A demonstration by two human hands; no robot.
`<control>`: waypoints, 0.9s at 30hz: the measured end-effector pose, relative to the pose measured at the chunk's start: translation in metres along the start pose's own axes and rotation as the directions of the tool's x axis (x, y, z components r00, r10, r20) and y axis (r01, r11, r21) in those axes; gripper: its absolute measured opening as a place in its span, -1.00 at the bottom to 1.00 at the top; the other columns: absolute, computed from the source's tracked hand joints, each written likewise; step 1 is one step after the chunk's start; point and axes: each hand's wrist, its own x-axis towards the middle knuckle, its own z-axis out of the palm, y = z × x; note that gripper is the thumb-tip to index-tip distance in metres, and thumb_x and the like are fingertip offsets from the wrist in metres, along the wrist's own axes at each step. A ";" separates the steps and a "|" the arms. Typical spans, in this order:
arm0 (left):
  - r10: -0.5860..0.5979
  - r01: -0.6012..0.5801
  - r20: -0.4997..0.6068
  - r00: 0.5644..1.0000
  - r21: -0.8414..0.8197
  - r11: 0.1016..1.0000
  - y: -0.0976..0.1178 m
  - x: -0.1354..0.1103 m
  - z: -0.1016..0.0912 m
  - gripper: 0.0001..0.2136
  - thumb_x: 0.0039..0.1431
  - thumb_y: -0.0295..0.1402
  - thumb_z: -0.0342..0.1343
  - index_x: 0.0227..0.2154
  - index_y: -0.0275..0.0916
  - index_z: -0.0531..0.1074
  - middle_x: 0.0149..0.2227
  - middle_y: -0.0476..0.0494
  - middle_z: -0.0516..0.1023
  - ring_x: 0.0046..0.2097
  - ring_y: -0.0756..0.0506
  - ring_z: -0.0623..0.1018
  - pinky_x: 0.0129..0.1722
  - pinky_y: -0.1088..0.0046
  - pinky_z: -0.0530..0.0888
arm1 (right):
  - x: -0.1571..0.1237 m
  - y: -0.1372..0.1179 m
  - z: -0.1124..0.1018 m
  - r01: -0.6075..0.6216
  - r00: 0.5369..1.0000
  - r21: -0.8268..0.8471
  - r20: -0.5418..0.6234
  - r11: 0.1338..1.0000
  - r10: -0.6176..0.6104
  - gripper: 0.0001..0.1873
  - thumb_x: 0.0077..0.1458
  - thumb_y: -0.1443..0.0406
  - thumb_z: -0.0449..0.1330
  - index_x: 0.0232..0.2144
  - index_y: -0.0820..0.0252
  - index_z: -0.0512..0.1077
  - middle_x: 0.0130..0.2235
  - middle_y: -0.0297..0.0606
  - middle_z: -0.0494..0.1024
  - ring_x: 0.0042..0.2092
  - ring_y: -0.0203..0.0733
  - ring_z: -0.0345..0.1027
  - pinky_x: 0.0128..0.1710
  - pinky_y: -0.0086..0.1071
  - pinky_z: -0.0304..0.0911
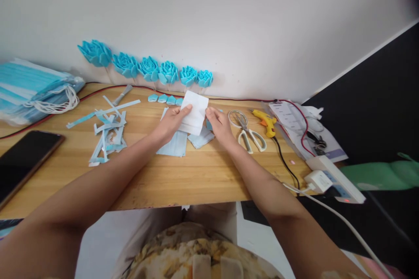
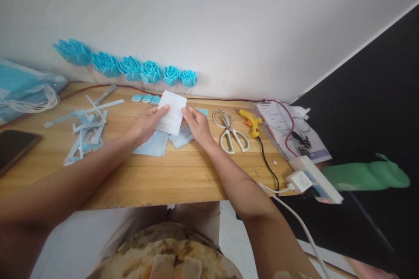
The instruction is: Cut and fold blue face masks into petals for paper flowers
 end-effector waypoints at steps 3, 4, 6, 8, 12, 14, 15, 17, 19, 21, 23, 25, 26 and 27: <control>-0.022 0.022 0.011 1.000 -0.001 1.000 0.000 0.000 0.000 -0.60 0.08 0.03 0.23 -0.50 -0.26 0.44 -0.50 -0.13 0.51 -0.48 -0.09 0.46 -0.45 0.37 0.38 | -0.002 0.002 0.003 -0.067 0.997 0.041 0.041 0.997 0.065 -0.57 0.15 -0.03 0.20 -0.56 0.14 0.35 -0.52 -0.41 0.32 -0.44 -0.31 0.15 -0.40 -0.40 0.09; -0.025 0.025 0.009 1.000 -0.005 1.000 0.001 0.000 -0.001 -0.60 0.08 0.03 0.24 -0.51 -0.26 0.44 -0.51 -0.12 0.50 -0.48 -0.08 0.46 -0.45 0.38 0.37 | -0.001 0.003 0.002 -0.082 0.996 0.038 0.038 0.996 0.080 -0.60 0.11 -0.01 0.24 -0.55 0.14 0.36 -0.53 -0.42 0.30 -0.45 -0.32 0.12 -0.41 -0.41 0.07; -0.026 0.026 0.008 1.000 -0.014 1.000 0.001 0.001 -0.001 -0.61 0.05 0.01 0.26 -0.50 -0.27 0.44 -0.50 -0.11 0.50 -0.48 -0.07 0.45 -0.45 0.39 0.36 | 0.000 0.005 0.002 -0.096 0.995 0.019 0.015 0.995 0.096 -0.65 0.09 0.04 0.27 -0.54 0.15 0.38 -0.53 -0.43 0.30 -0.46 -0.33 0.12 -0.42 -0.42 0.06; -0.019 0.020 0.029 0.999 -0.032 0.999 0.002 0.002 -0.002 -0.65 0.01 -0.04 0.31 -0.43 -0.28 0.47 -0.46 -0.10 0.53 -0.45 -0.06 0.46 -0.43 0.41 0.38 | 0.000 0.006 0.002 -0.103 0.995 0.031 0.001 0.994 0.103 -0.68 0.09 0.07 0.24 -0.53 0.15 0.38 -0.52 -0.42 0.34 -0.45 -0.33 0.17 -0.42 -0.42 0.10; 0.033 -0.030 0.033 0.999 -0.070 0.997 0.004 0.004 -0.005 -0.72 -0.03 -0.22 0.33 -0.30 -0.29 0.50 -0.41 -0.06 0.55 -0.43 -0.02 0.46 -0.41 0.46 0.38 | 0.002 0.008 0.002 -0.108 0.994 0.078 0.000 0.991 0.108 -0.76 0.08 0.11 0.23 -0.41 0.16 0.43 -0.48 -0.38 0.43 -0.44 -0.30 0.27 -0.40 -0.42 0.18; 0.051 -0.051 0.005 0.999 -0.059 0.997 0.005 0.004 -0.006 -0.78 0.00 -0.27 0.28 -0.30 -0.28 0.51 -0.43 -0.03 0.52 -0.48 0.02 0.40 -0.46 0.50 0.34 | 0.002 0.008 0.001 -0.080 0.997 0.049 -0.006 0.996 0.081 -0.78 0.09 0.12 0.23 -0.33 0.14 0.47 -0.47 -0.38 0.45 -0.43 -0.29 0.29 -0.39 -0.41 0.22; 0.053 -0.053 -0.007 0.999 -0.052 0.997 0.006 0.004 -0.006 -0.80 0.02 -0.29 0.26 -0.30 -0.28 0.51 -0.44 -0.03 0.50 -0.49 0.03 0.38 -0.48 0.51 0.31 | 0.002 0.008 0.001 -0.058 0.998 0.023 -0.006 0.998 0.058 -0.79 0.10 0.13 0.22 -0.31 0.14 0.49 -0.46 -0.37 0.45 -0.42 -0.28 0.31 -0.37 -0.40 0.23; 0.041 -0.041 -0.019 0.999 -0.039 0.998 0.007 0.005 -0.005 -0.82 0.05 -0.29 0.23 -0.30 -0.27 0.51 -0.44 -0.03 0.50 -0.49 0.03 0.37 -0.52 0.53 0.28 | 0.002 0.009 -0.001 -0.002 1.000 -0.024 0.003 1.000 0.002 -0.81 0.12 0.16 0.20 -0.31 0.14 0.52 -0.44 -0.35 0.48 -0.38 -0.26 0.33 -0.33 -0.38 0.25; 0.024 -0.025 -0.034 0.999 -0.034 0.999 0.009 0.005 -0.005 -0.83 0.07 -0.29 0.22 -0.30 -0.27 0.51 -0.44 -0.04 0.49 -0.49 0.02 0.37 -0.54 0.53 0.28 | 0.002 0.010 -0.001 0.057 0.998 -0.054 0.021 0.997 -0.056 -0.83 0.12 0.23 0.17 -0.35 0.15 0.54 -0.42 -0.33 0.50 -0.36 -0.25 0.35 -0.30 -0.37 0.26; 0.026 -0.029 -0.055 0.998 -0.050 0.998 0.010 0.005 -0.006 -0.83 0.14 -0.28 0.19 -0.28 -0.27 0.49 -0.42 -0.05 0.48 -0.47 0.01 0.39 -0.53 0.52 0.30 | 0.002 0.010 -0.002 0.116 0.993 -0.087 0.040 0.989 -0.113 -0.83 0.11 0.30 0.14 -0.42 0.17 0.54 -0.42 -0.32 0.51 -0.36 -0.26 0.35 -0.29 -0.36 0.25; 0.043 -0.049 -0.069 0.997 -0.081 0.996 0.010 0.006 -0.007 -0.77 0.24 -0.19 0.11 -0.23 -0.26 0.48 -0.40 -0.08 0.47 -0.43 -0.03 0.43 -0.52 0.50 0.34 | 0.002 0.011 -0.001 0.176 0.984 -0.129 0.051 0.976 -0.170 -0.80 0.10 0.34 0.12 -0.45 0.17 0.55 -0.40 -0.31 0.54 -0.34 -0.26 0.37 -0.27 -0.36 0.27; 0.049 -0.056 -0.063 0.997 -0.106 0.993 0.009 0.007 -0.009 -0.62 0.32 -0.02 0.00 -0.17 -0.26 0.47 -0.38 -0.12 0.46 -0.39 -0.07 0.47 -0.50 0.47 0.39 | 0.002 0.011 -0.001 0.216 0.976 -0.158 0.055 0.963 -0.210 -0.77 0.12 0.35 0.12 -0.38 0.14 0.60 -0.32 -0.28 0.61 -0.28 -0.24 0.43 -0.22 -0.34 0.30; 0.045 -0.051 -0.057 0.997 -0.115 0.992 0.008 0.008 -0.011 -0.55 0.32 0.05 -0.05 -0.15 -0.26 0.47 -0.37 -0.14 0.46 -0.39 -0.08 0.48 -0.50 0.46 0.40 | 0.002 0.012 -0.001 0.224 0.975 -0.166 0.056 0.960 -0.217 -0.75 0.13 0.35 0.12 -0.32 0.12 0.62 -0.26 -0.27 0.64 -0.24 -0.23 0.45 -0.19 -0.33 0.32; 0.037 -0.043 -0.052 0.998 -0.122 0.992 0.007 0.010 -0.012 -0.50 0.31 0.11 -0.09 -0.13 -0.26 0.46 -0.35 -0.16 0.47 -0.39 -0.08 0.48 -0.50 0.45 0.41 | 0.002 0.012 -0.001 0.221 0.975 -0.173 0.055 0.960 -0.215 -0.73 0.15 0.35 0.12 -0.26 0.09 0.64 -0.21 -0.26 0.65 -0.20 -0.21 0.47 -0.16 -0.32 0.33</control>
